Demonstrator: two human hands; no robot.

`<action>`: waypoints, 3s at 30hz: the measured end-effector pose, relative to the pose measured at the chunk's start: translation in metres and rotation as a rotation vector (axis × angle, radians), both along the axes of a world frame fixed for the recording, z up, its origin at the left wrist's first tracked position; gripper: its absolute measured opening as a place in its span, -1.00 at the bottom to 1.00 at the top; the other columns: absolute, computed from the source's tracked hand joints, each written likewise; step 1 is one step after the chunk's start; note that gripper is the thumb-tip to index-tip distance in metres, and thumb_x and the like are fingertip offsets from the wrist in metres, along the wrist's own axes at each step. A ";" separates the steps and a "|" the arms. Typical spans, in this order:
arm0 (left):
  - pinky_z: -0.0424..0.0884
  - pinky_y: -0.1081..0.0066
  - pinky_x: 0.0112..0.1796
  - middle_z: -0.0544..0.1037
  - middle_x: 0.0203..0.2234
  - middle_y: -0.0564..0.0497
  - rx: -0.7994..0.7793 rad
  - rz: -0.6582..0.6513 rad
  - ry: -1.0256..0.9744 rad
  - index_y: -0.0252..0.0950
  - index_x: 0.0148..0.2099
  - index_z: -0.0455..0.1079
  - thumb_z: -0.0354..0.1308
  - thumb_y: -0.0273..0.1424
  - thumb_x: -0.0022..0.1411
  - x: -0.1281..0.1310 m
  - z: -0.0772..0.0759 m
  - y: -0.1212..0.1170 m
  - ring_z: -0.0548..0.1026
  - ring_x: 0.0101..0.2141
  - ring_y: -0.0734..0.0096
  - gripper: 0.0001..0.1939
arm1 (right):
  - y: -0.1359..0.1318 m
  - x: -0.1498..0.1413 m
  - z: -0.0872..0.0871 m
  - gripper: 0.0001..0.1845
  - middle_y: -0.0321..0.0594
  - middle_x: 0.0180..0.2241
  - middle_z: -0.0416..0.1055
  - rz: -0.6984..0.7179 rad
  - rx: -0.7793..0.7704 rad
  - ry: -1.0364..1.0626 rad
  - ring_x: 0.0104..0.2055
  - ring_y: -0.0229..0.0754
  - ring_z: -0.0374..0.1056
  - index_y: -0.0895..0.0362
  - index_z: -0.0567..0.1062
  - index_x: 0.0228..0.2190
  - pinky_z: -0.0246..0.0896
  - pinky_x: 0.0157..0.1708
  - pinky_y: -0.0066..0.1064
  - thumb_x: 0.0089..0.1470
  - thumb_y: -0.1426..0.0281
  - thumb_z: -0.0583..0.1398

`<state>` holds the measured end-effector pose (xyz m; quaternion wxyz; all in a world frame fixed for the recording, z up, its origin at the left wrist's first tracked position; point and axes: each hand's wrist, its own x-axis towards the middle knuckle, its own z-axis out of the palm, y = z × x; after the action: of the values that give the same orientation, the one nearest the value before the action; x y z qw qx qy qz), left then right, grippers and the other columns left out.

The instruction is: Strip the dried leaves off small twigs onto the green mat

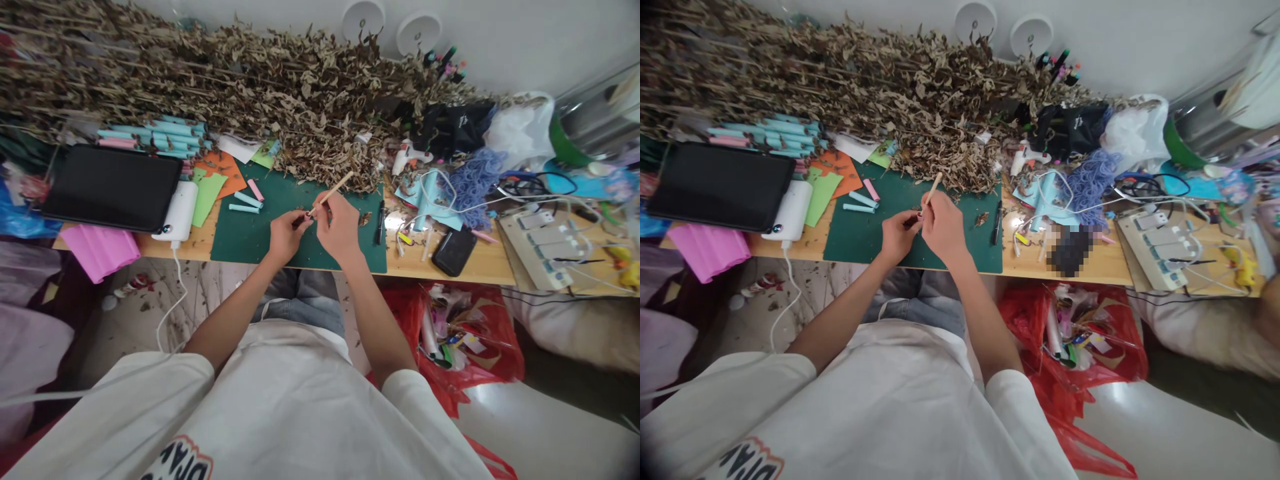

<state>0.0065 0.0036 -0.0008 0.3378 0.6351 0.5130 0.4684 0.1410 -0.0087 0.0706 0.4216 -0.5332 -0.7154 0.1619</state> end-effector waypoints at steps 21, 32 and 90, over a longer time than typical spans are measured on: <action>0.42 0.44 -0.30 0.64 -0.37 -0.02 0.020 -0.007 -0.002 -0.31 -0.24 0.57 0.30 -0.45 0.15 0.000 -0.001 0.001 0.55 -0.39 0.39 -0.90 | 0.000 -0.003 -0.009 -0.77 -0.25 -0.38 0.38 -0.049 0.074 0.126 -0.32 -0.18 0.39 0.04 0.31 -0.24 0.33 -0.22 -0.28 0.34 0.21 -0.06; 0.42 0.44 -0.30 0.64 -0.37 -0.03 0.024 -0.007 -0.003 -0.31 -0.22 0.58 0.29 -0.45 0.16 0.000 -0.002 0.001 0.54 -0.40 0.40 -0.89 | 0.001 -0.002 -0.001 -0.77 -0.28 -0.39 0.41 -0.010 0.029 0.099 -0.36 -0.20 0.41 0.03 0.30 -0.24 0.33 -0.26 -0.31 0.36 0.22 -0.07; 0.45 0.41 -0.28 0.65 -0.35 -0.03 0.006 0.013 0.030 -0.28 -0.21 0.59 0.30 -0.45 0.15 0.000 -0.001 0.001 0.56 -0.37 0.36 -0.88 | 0.003 -0.001 -0.002 -0.74 -0.28 -0.39 0.42 0.032 0.028 0.082 -0.38 -0.23 0.42 0.01 0.31 -0.25 0.35 -0.29 -0.35 0.35 0.19 -0.08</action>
<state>0.0068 0.0045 -0.0015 0.3250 0.6396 0.5206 0.4629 0.1404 -0.0054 0.0684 0.4552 -0.5087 -0.7081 0.1805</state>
